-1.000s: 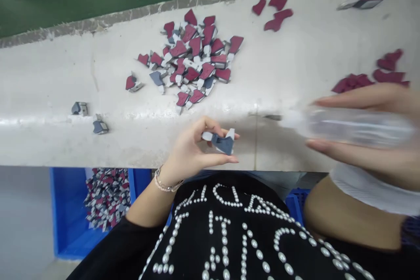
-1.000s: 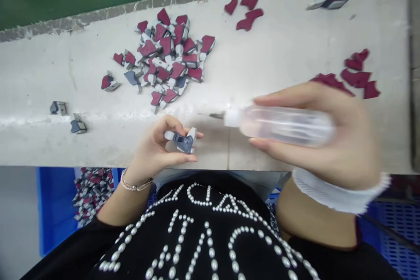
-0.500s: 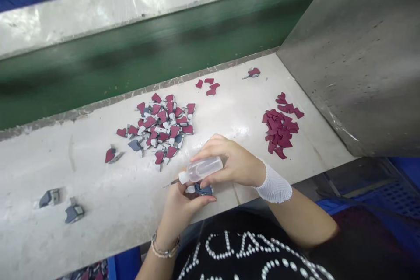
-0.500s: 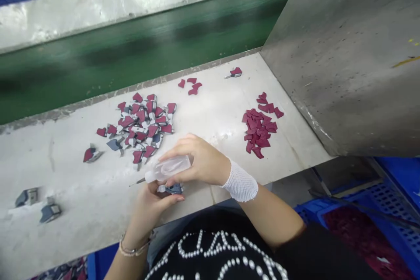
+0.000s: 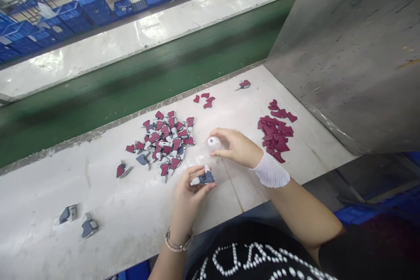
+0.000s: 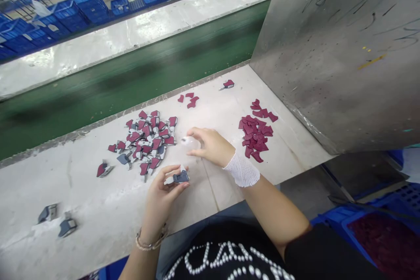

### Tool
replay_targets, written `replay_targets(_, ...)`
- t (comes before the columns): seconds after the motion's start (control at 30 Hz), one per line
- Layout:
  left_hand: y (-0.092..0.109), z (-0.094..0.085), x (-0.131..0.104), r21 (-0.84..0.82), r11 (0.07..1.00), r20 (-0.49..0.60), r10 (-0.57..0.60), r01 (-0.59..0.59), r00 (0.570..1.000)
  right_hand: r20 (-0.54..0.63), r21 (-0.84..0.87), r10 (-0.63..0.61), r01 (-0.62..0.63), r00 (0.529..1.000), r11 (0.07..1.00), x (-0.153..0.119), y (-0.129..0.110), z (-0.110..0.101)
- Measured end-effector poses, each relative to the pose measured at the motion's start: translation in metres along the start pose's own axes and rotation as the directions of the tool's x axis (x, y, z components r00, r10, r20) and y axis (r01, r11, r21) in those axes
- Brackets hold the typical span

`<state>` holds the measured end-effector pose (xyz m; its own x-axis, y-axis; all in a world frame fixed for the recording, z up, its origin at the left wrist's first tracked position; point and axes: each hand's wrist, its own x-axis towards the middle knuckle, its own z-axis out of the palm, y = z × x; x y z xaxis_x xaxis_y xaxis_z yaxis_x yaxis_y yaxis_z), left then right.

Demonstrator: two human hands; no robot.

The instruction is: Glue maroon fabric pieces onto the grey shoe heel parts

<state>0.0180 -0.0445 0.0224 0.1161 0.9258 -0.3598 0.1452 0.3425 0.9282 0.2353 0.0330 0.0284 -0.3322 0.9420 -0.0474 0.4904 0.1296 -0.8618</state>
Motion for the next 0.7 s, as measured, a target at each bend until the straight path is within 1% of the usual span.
replay_targets(0.1, 0.003, -0.003, -0.006, -0.083, 0.997, -0.001, -0.012, 0.012, 1.000, -0.045, 0.022, 0.054, -0.053, 0.998, 0.998, 0.005, 0.016, 0.006)
replay_targets(0.2, 0.009, -0.007, -0.013, -0.130, 0.992, -0.006, 0.007, -0.008, 1.000, -0.070, 0.105, 0.085, -0.078, 0.994, 0.991, 0.001, 0.022, 0.007)
replay_targets(0.3, 0.013, -0.013, -0.020, -0.121, 0.992, -0.026, 0.030, -0.033, 0.999, -0.101, 0.245, 0.085, -0.058, 0.991, 0.968, -0.015, 0.021, -0.009)
replay_targets(0.37, 0.014, -0.016, -0.025, -0.098, 0.993, -0.061, 0.058, -0.064, 0.996, -0.086, 0.381, 0.023, 0.011, 0.996, 0.925, -0.031, 0.018, -0.026)
replay_targets(0.4, 0.014, -0.018, -0.027, -0.086, 0.993, -0.085, 0.073, -0.080, 0.994, -0.077, 0.457, -0.031, 0.063, 0.997, 0.887, -0.038, 0.016, -0.033)
replay_targets(0.47, 0.012, -0.020, -0.030, -0.068, 0.993, -0.125, 0.090, -0.099, 0.988, -0.084, 0.598, -0.159, 0.178, 0.984, 0.782, -0.050, 0.012, -0.043)
replay_targets(0.57, 0.010, -0.018, -0.031, -0.066, 0.995, -0.139, 0.063, -0.073, 0.988, -0.137, 0.731, -0.326, 0.318, 0.935, 0.604, -0.057, 0.008, -0.045)
replay_targets(0.63, 0.012, -0.015, -0.032, -0.074, 0.996, -0.146, 0.035, -0.046, 0.989, -0.154, 0.784, -0.405, 0.361, 0.901, 0.504, -0.056, 0.006, -0.042)
replay_targets(0.7, 0.016, -0.012, -0.034, -0.075, 0.997, -0.154, 0.020, -0.031, 0.988, -0.159, 0.826, -0.465, 0.375, 0.871, 0.420, -0.054, 0.002, -0.039)
